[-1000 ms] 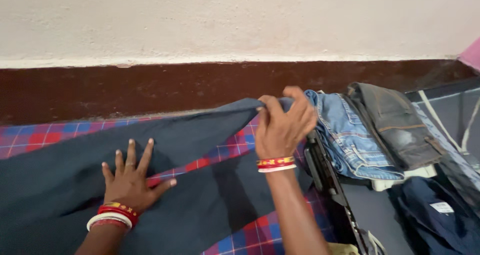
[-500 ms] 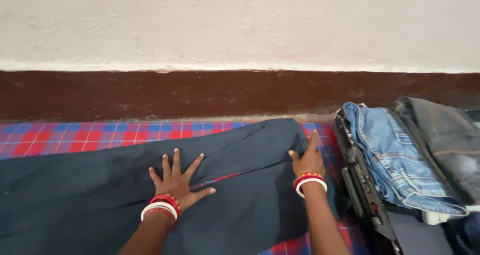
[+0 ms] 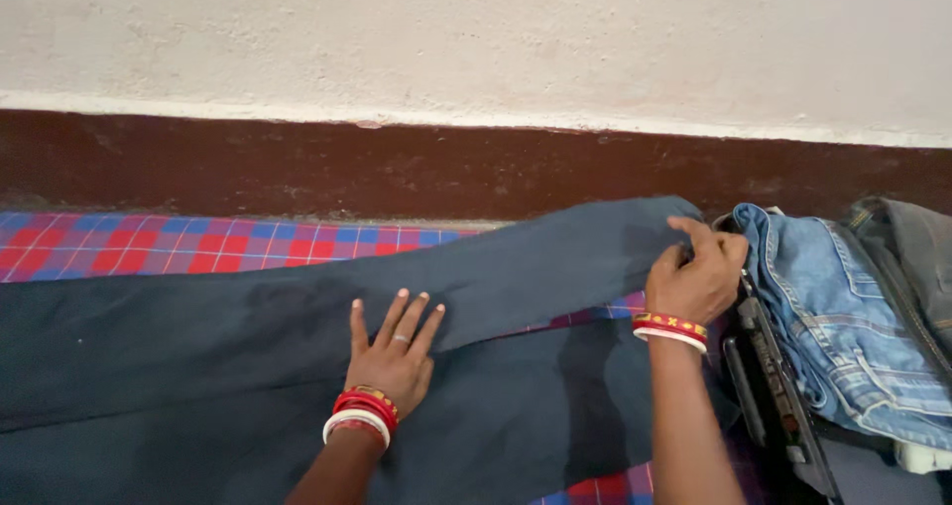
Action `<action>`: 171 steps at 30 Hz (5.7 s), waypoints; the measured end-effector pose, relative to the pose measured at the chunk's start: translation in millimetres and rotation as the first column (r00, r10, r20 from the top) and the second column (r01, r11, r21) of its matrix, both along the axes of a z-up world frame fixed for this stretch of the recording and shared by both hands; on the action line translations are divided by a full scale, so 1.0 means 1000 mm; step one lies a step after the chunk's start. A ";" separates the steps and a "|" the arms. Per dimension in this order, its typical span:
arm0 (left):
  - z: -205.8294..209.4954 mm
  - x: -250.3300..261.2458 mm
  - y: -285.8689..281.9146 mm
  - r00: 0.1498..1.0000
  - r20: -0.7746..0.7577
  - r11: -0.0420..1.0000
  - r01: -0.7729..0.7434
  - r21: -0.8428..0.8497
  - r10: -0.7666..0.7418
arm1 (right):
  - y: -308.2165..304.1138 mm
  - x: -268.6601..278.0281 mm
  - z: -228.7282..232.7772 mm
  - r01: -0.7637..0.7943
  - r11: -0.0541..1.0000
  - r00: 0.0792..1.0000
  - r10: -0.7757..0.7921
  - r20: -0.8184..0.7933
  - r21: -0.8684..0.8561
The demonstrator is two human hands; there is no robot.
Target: The person folds a blue shirt and blue pants by hand on a bed and places them into a suitcase.
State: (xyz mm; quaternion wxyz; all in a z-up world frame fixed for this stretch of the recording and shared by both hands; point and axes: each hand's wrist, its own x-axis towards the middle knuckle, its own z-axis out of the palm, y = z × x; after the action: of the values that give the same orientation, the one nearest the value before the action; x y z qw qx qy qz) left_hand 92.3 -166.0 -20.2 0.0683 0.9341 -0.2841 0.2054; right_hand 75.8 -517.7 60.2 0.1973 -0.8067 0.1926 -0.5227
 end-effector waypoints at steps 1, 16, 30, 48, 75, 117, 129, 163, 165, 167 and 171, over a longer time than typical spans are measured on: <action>-0.002 0.000 0.001 0.999 0.033 1.000 0.029 0.012 -0.029 | 0.000 -0.003 -0.001 0.099 0.993 0.991 -0.092 -0.100 0.061; -0.005 0.021 0.001 0.941 -0.324 0.988 0.129 0.087 -0.094 | 0.203 0.014 -0.072 -0.531 0.843 0.515 0.408 -0.754 0.093; -0.033 0.054 0.091 0.901 -0.301 0.929 -0.221 0.297 0.311 | 0.209 0.003 -0.074 -0.476 0.878 0.529 0.330 -0.782 0.048; -0.024 0.007 0.128 0.926 -0.192 0.941 -0.336 -0.032 0.324 | 0.349 -0.010 -0.079 -0.543 0.837 0.472 0.371 -0.800 0.068; -0.034 -0.005 0.129 0.922 -0.227 0.920 -0.353 -0.168 0.312 | 0.355 -0.013 -0.078 -0.541 0.839 0.520 0.386 -0.762 0.056; -0.029 -0.009 0.131 0.953 -0.170 0.923 -0.289 -0.254 0.252 | 0.353 -0.010 -0.086 -0.546 0.838 0.549 0.349 -0.760 -0.010; -0.028 -0.011 0.132 0.953 -0.146 0.925 -0.294 -0.240 0.265 | 0.354 -0.010 -0.083 -0.543 0.840 0.562 0.362 -0.744 -0.002; -0.036 -0.004 0.128 0.927 -0.226 0.911 -0.348 -0.220 0.299 | 0.351 -0.008 -0.087 -0.560 0.829 0.566 0.379 -0.732 -0.004; -0.035 -0.006 0.129 0.927 -0.228 0.913 -0.345 -0.216 0.296 | 0.352 -0.009 -0.087 -0.558 0.830 0.568 0.379 -0.730 -0.004; -0.033 -0.006 0.127 0.928 -0.229 0.914 -0.344 -0.213 0.296 | 0.351 -0.009 -0.087 -0.557 0.830 0.572 0.379 -0.727 -0.005; -0.033 -0.007 0.128 0.923 -0.233 0.912 -0.353 -0.207 0.305 | 0.352 -0.008 -0.090 -0.561 0.827 0.581 0.377 -0.721 -0.020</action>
State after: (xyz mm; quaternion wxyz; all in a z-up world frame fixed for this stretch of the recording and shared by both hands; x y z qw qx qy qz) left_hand 85.7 -38.5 -52.8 0.1747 0.9686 -0.0863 0.1546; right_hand 68.1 -165.7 -30.1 0.1412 -0.9805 -0.0367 -0.1314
